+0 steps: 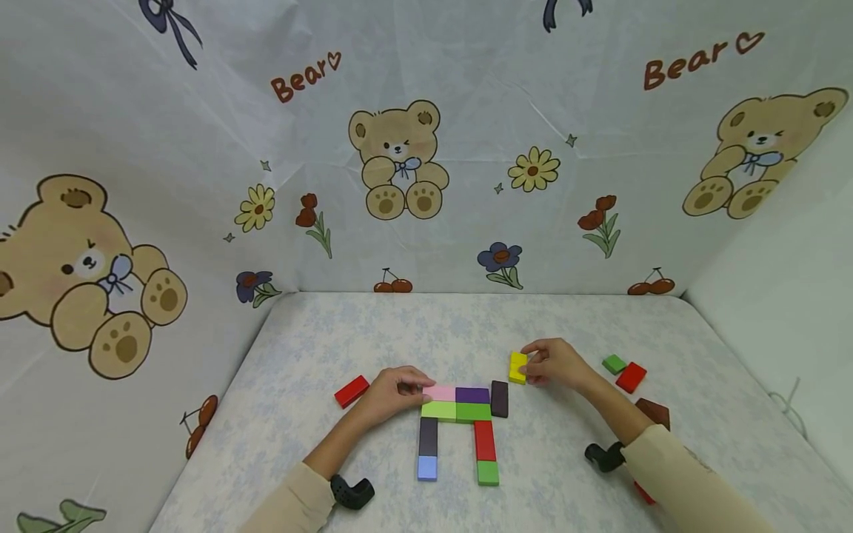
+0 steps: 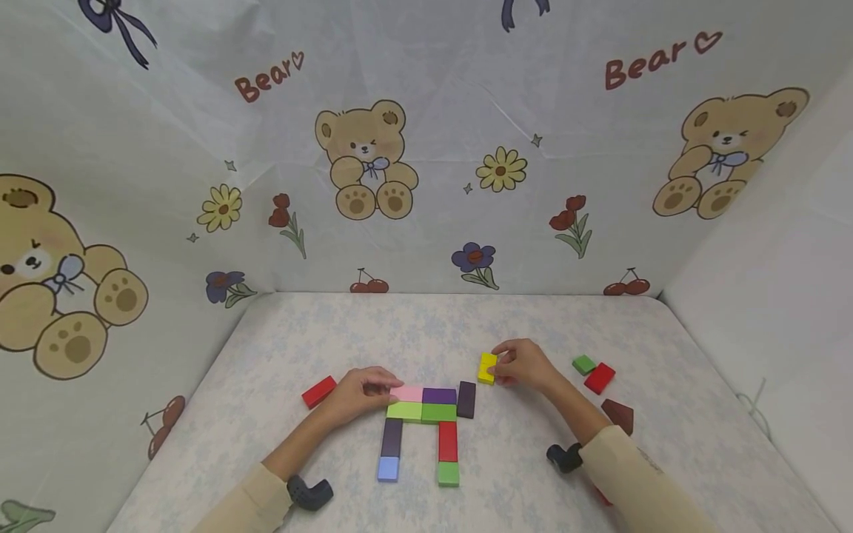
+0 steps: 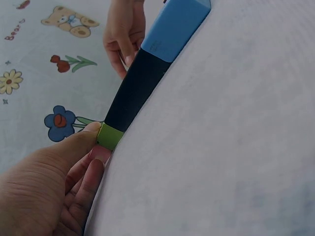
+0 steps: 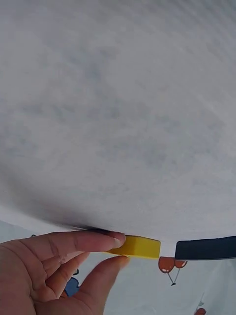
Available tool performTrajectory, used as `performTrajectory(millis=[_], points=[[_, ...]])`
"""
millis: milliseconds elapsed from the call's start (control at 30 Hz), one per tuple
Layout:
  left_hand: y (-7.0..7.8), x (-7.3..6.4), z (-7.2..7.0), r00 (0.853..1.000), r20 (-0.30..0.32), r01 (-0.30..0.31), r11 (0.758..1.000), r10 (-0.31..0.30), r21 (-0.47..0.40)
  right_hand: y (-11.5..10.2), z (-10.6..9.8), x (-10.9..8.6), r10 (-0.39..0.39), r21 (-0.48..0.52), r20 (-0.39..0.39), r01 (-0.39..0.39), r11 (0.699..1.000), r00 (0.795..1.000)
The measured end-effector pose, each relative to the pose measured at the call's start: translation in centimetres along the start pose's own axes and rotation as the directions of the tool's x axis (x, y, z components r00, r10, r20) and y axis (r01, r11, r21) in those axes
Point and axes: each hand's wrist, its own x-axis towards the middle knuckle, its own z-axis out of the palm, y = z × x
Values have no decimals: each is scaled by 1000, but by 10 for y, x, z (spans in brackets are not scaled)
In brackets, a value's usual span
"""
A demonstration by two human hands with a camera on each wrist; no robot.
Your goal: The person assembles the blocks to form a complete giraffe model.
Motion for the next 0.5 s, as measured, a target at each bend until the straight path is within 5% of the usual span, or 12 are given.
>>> performTrajectory(millis=[167,500], points=[[0,0,0,1000,0,-2,1000,2,4,-3,7,8,66,38,-16,-66,997,998],[0,1,0,1000,5,-11,1000,11,-15,-10,20,17,43,-26,-28,-44,999,999]])
